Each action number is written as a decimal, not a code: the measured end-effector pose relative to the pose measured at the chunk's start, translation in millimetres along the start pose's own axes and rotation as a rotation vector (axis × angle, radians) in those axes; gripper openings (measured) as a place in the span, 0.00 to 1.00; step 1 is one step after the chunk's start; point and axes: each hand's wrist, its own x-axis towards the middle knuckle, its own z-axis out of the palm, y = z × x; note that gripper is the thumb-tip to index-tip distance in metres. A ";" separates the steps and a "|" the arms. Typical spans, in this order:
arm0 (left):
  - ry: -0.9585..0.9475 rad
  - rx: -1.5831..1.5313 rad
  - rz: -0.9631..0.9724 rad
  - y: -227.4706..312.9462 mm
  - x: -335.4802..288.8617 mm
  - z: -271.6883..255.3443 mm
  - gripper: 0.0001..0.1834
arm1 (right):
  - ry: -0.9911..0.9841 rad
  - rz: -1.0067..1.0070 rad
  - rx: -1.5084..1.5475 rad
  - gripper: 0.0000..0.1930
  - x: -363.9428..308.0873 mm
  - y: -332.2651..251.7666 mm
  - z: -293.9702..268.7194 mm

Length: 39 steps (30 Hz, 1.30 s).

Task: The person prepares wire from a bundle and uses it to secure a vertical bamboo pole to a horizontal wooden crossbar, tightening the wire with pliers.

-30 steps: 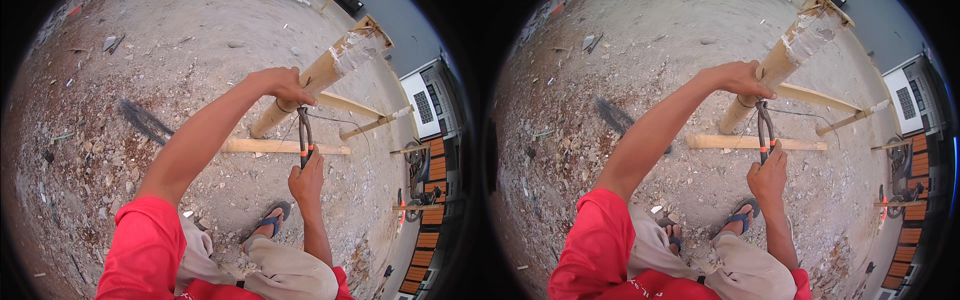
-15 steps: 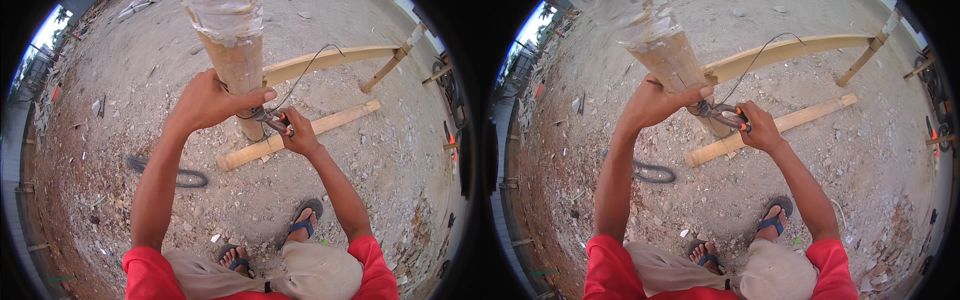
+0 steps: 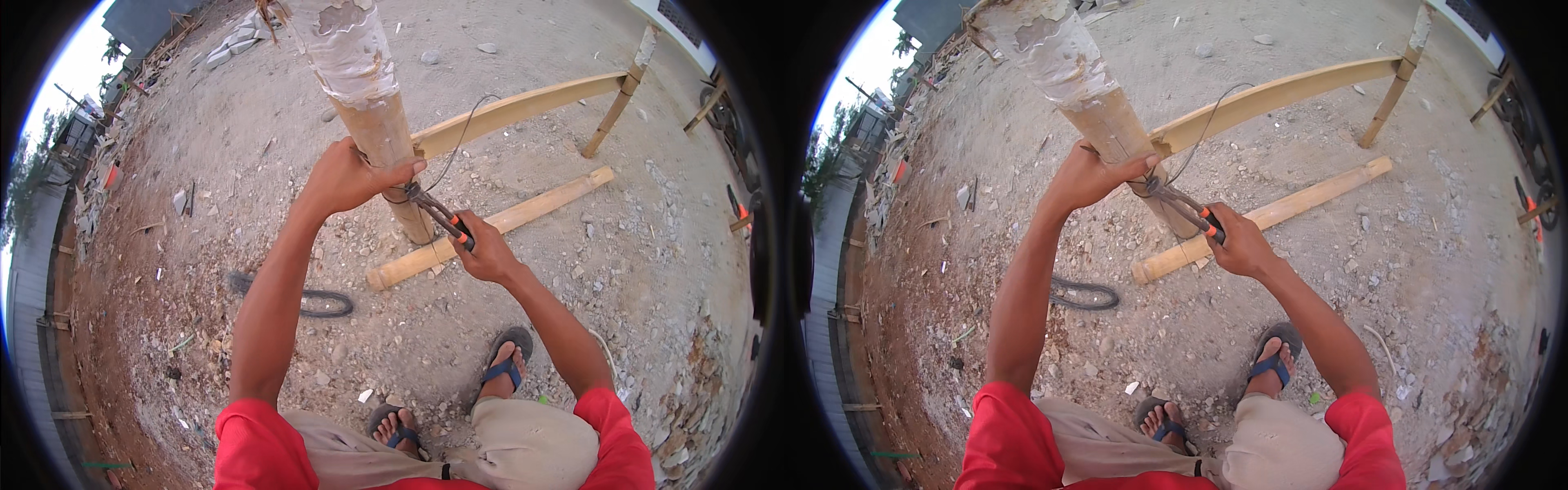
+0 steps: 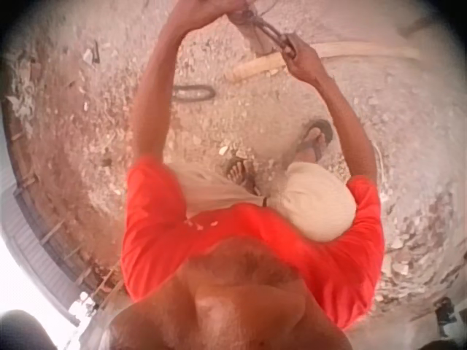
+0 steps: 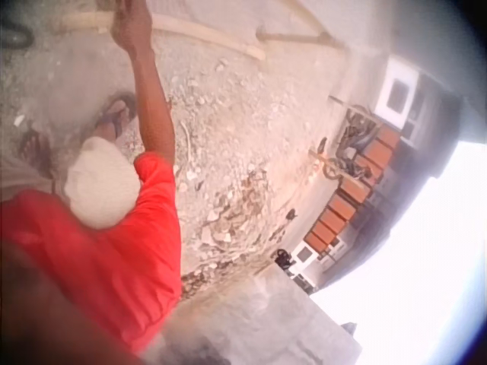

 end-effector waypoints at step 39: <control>-0.371 -1.878 -0.135 13.0 -72.1 118.9 0.12 | -0.652 0.546 2.179 0.11 -55.7 -95.8 8.2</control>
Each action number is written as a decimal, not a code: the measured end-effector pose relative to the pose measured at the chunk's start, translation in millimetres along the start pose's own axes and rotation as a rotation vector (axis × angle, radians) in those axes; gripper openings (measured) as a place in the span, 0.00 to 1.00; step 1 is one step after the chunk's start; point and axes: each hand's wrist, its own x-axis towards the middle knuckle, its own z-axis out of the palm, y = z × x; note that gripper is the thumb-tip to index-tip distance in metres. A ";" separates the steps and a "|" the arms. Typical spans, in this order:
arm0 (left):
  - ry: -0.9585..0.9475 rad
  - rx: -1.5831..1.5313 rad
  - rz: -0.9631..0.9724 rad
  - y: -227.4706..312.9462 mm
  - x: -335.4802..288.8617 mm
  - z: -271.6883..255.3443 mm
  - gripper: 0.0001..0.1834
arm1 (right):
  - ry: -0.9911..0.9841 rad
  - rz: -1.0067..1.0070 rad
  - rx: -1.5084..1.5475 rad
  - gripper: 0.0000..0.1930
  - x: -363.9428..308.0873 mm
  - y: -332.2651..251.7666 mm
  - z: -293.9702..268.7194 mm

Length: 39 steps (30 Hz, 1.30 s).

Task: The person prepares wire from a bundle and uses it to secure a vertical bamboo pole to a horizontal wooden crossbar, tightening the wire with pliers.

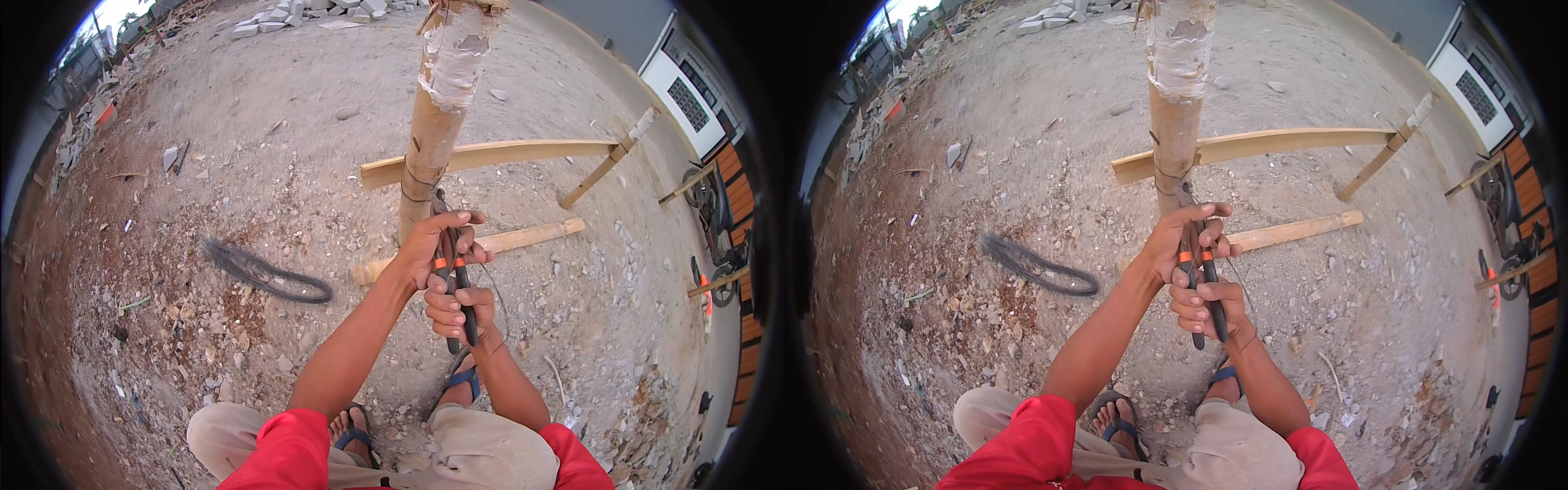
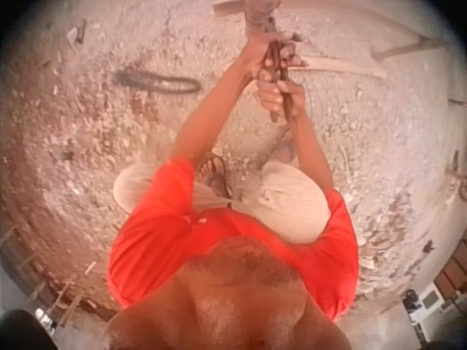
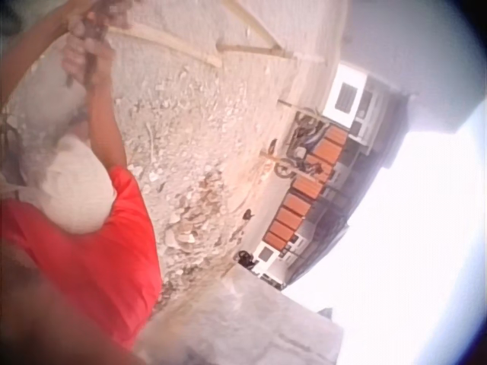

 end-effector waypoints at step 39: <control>0.978 0.903 0.412 -56.4 40.5 -29.5 0.23 | 1.086 -0.398 -2.097 0.41 9.4 1.8 0.5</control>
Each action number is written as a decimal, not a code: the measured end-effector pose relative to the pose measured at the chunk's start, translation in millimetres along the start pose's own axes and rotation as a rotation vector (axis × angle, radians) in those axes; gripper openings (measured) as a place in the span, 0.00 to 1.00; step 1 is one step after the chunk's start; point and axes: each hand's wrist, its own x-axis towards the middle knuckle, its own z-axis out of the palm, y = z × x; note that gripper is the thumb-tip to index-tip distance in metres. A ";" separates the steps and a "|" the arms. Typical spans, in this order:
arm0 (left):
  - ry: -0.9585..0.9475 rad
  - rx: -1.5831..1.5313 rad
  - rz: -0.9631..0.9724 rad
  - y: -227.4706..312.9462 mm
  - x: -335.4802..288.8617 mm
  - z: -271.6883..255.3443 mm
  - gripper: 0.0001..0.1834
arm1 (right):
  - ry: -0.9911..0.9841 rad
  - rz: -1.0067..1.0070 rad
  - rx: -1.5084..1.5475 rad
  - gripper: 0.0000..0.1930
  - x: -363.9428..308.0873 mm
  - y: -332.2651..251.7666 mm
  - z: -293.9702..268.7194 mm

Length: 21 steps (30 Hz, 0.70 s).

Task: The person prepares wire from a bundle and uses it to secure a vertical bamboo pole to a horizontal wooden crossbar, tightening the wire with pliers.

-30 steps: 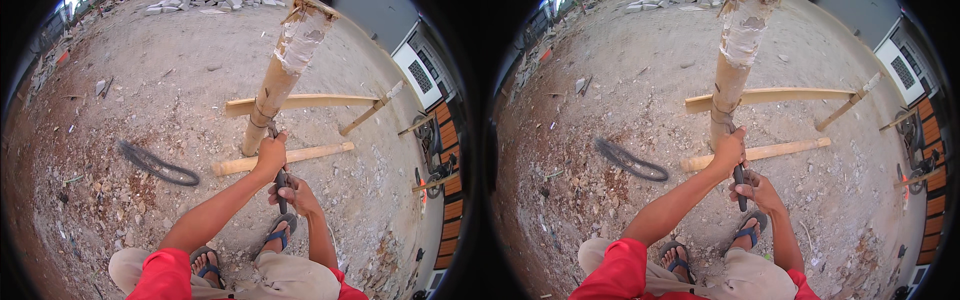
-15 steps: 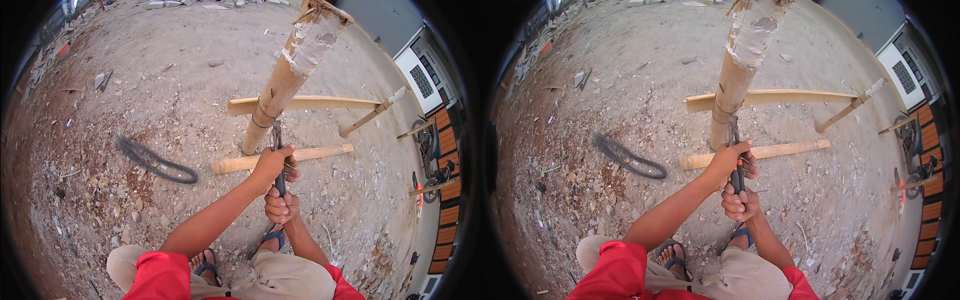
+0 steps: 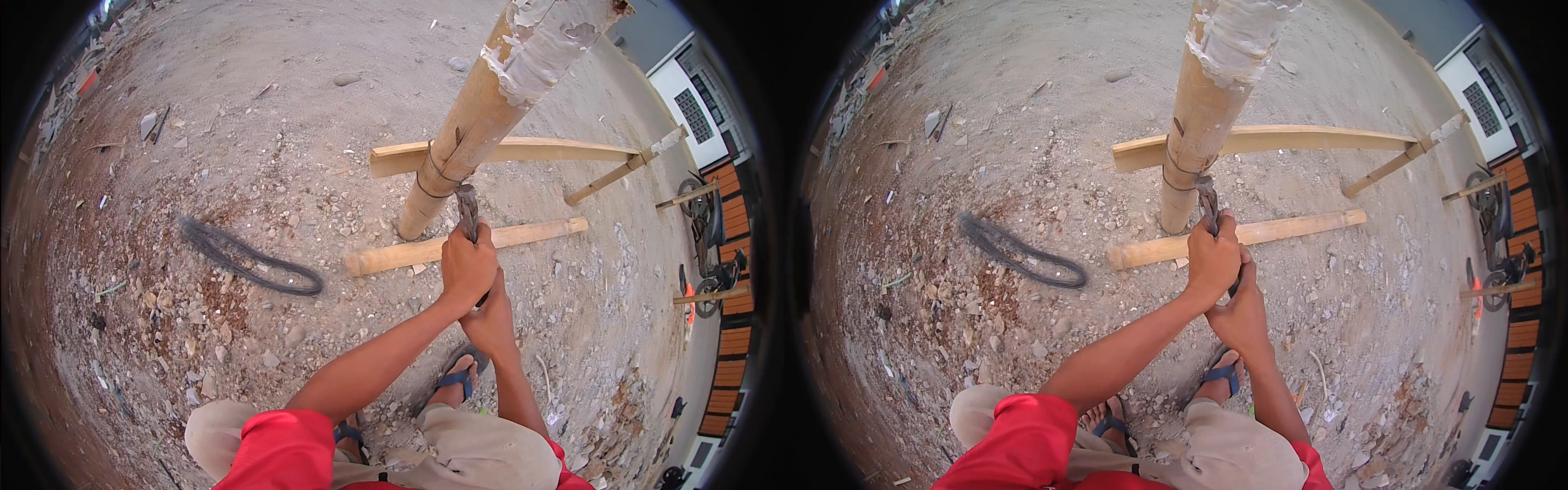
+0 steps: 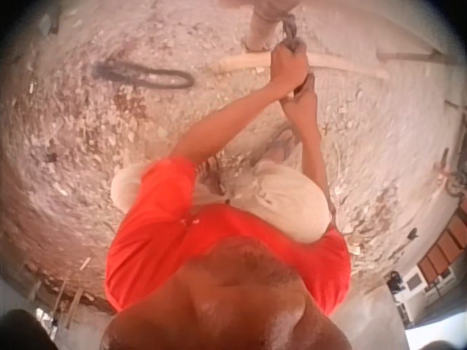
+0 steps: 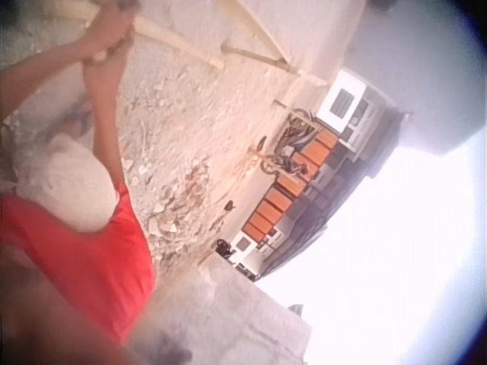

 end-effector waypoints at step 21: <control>0.031 0.585 0.252 2.3 33.7 -10.5 0.34 | -0.010 -0.261 0.253 0.14 88.2 101.9 64.0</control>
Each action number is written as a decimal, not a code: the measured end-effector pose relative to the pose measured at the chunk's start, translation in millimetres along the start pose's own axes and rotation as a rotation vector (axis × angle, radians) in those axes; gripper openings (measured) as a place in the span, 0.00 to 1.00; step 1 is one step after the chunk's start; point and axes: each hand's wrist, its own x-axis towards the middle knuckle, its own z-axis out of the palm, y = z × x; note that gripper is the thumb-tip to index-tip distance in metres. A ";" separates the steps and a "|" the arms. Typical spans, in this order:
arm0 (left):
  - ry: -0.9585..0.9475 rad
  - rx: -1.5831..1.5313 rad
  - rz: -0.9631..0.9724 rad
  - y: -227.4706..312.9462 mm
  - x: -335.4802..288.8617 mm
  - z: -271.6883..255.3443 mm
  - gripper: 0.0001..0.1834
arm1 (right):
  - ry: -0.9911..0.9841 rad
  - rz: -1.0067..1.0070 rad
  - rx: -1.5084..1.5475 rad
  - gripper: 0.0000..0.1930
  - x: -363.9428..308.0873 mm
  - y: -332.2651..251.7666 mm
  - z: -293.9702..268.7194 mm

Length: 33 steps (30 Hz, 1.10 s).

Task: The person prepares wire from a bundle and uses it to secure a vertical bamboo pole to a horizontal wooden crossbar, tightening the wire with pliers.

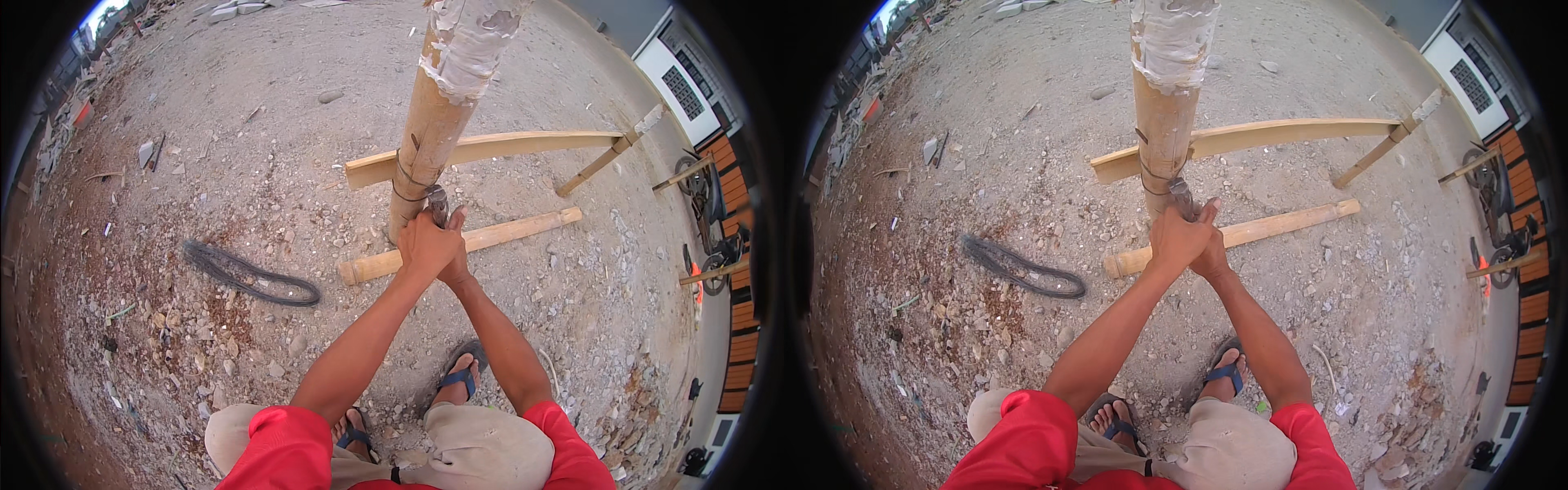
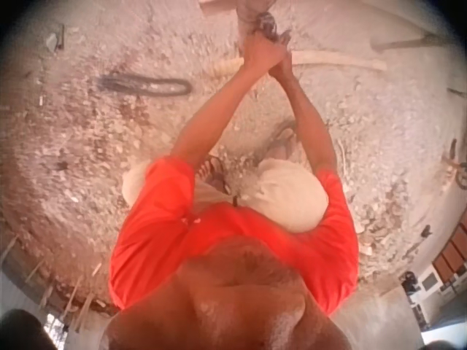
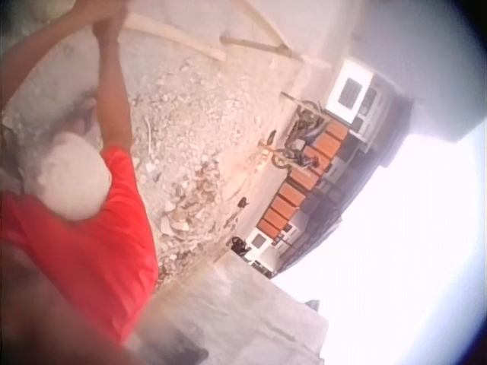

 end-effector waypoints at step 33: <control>-0.297 0.352 -0.038 31.6 -5.2 -33.6 0.38 | 0.062 -0.018 0.063 0.17 -4.3 8.5 -15.6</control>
